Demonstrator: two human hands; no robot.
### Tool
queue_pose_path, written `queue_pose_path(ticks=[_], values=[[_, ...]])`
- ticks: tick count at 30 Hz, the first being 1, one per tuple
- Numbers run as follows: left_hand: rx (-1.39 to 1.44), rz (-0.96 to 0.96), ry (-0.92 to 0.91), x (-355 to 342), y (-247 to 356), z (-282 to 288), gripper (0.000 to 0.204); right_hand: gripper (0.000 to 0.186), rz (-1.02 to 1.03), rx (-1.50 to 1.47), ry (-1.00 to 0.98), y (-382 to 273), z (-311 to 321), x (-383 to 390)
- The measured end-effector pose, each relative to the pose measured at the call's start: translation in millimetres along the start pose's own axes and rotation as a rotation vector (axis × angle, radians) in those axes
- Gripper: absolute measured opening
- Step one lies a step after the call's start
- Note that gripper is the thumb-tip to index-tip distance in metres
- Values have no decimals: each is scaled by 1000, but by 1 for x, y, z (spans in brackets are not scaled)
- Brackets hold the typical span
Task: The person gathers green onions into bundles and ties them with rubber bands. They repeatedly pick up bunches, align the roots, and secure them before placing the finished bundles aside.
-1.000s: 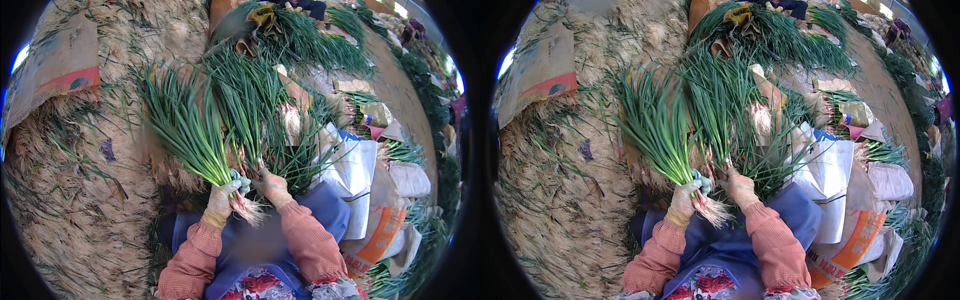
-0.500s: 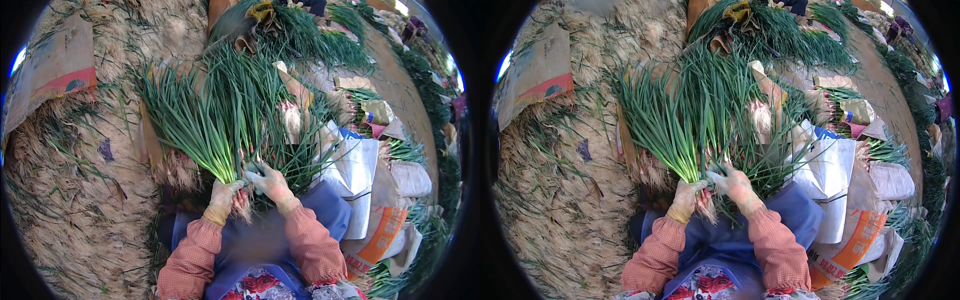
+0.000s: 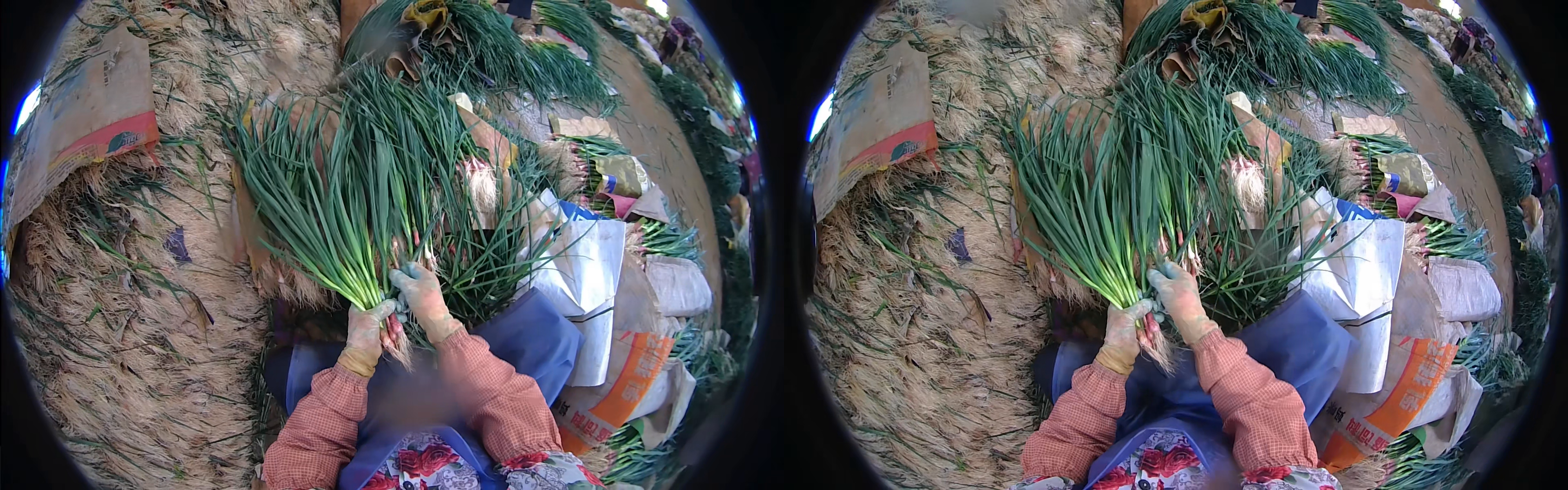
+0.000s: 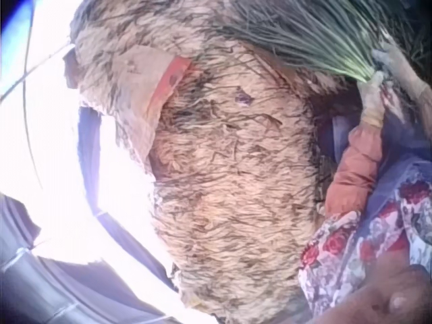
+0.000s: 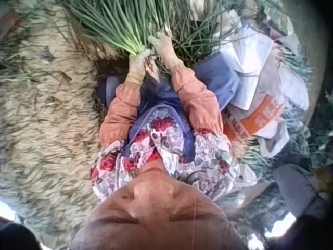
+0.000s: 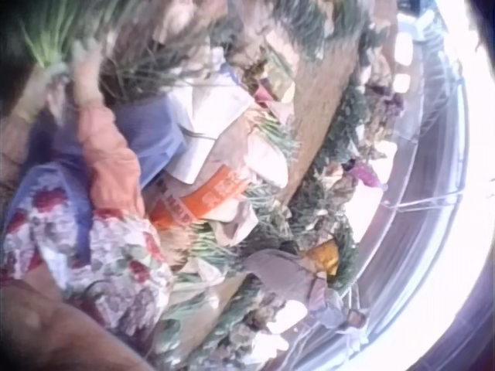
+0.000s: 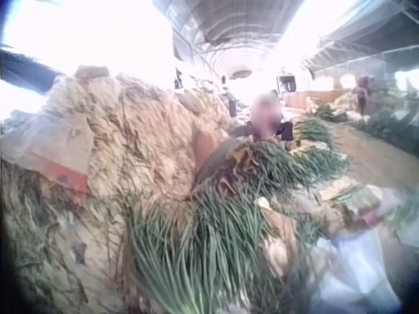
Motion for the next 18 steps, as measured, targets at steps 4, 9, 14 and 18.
queue_pose_path(ticks=[4, 9, 14, 18], values=[[234, -22, -155, 5, -1, 4, 22, 25, -345, -692, -81, -10, -2, 11], [155, 96, -361, 2, -1, 21, 39, 16, -189, -379, -229, -19, -10, 5], [104, -5, -141, 2, -5, 13, 27, 27, -307, -806, -67, -4, -11, 16], [-50, -113, -73, 28, 14, 5, 16, 31, -92, -880, 110, -26, -4, -24]])
Point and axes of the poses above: each hand's wrist, its own x-axis away from the middle knuckle, its own z-axis out of the back of the hand, y = z × x, the point moved 2 cm from there along -x, towards the middle knuckle, and after that the axes turned 3 degrees about z, right-handed, at the moved point
